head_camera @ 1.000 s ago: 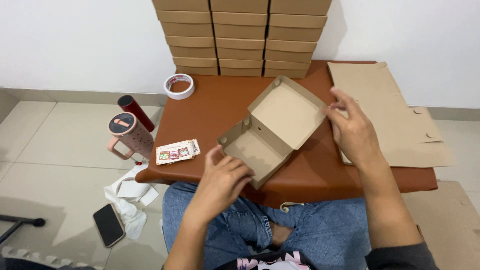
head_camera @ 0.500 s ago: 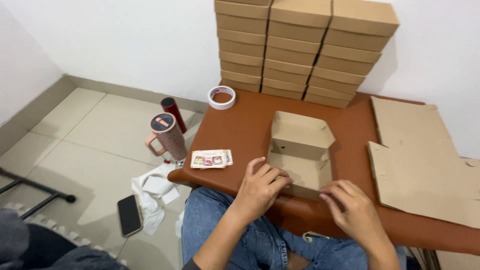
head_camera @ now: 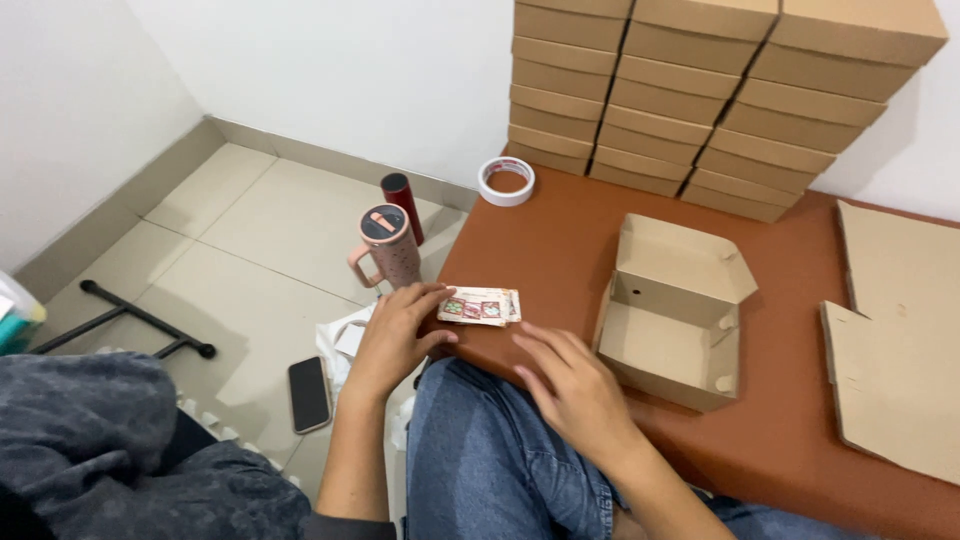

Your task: The person assembles a flat cardboard box by folding the flaps and inserting the tabs into the slots. They then place a small packet inside the box, close the lid, and stack the finished box on a pile of other boxes.

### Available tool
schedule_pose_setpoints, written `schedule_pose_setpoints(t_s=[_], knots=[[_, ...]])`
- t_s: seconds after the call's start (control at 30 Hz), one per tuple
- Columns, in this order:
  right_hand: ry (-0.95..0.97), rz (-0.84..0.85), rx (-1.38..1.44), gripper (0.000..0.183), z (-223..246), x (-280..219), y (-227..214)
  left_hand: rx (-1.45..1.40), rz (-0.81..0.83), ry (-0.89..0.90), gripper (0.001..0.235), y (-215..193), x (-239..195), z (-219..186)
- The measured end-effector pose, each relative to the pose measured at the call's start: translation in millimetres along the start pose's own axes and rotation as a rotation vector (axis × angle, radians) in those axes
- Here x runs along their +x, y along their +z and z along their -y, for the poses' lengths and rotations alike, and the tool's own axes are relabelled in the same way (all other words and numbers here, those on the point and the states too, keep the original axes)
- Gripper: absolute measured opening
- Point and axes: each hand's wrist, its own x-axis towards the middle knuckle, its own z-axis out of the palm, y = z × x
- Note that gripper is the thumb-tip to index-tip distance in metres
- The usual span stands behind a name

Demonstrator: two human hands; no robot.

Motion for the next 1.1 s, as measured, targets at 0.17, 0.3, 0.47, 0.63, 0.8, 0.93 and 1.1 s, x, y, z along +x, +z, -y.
schedule_pose_setpoints(t_s=[0.17,0.3,0.47,0.63,0.8,0.93,1.1], knots=[[0.116,0.187,-0.082,0.04,-31,42,55,0.016,0.015,-0.052,0.041,0,0,1],[0.169,0.309,-0.175,0.031,-53,46,79,-0.034,-0.034,-0.035,0.032,5,3,6],[0.166,0.313,-0.197,0.02,-51,52,74,-0.077,-0.065,-0.059,0.029,7,3,6],[0.13,0.292,-0.329,0.015,-59,50,84,-0.033,-0.268,-0.028,0.057,2,-4,-12],[-0.206,-0.354,-0.396,0.01,-42,49,72,-0.457,-0.433,-0.099,0.048,27,-19,-58],[-0.225,-0.374,-0.362,0.011,-7,29,51,-0.78,-0.377,-0.107,0.049,34,-30,-97],[-0.022,-0.112,-0.06,0.021,21,14,-13,-0.739,-0.308,-0.186,0.025,30,-24,-104]])
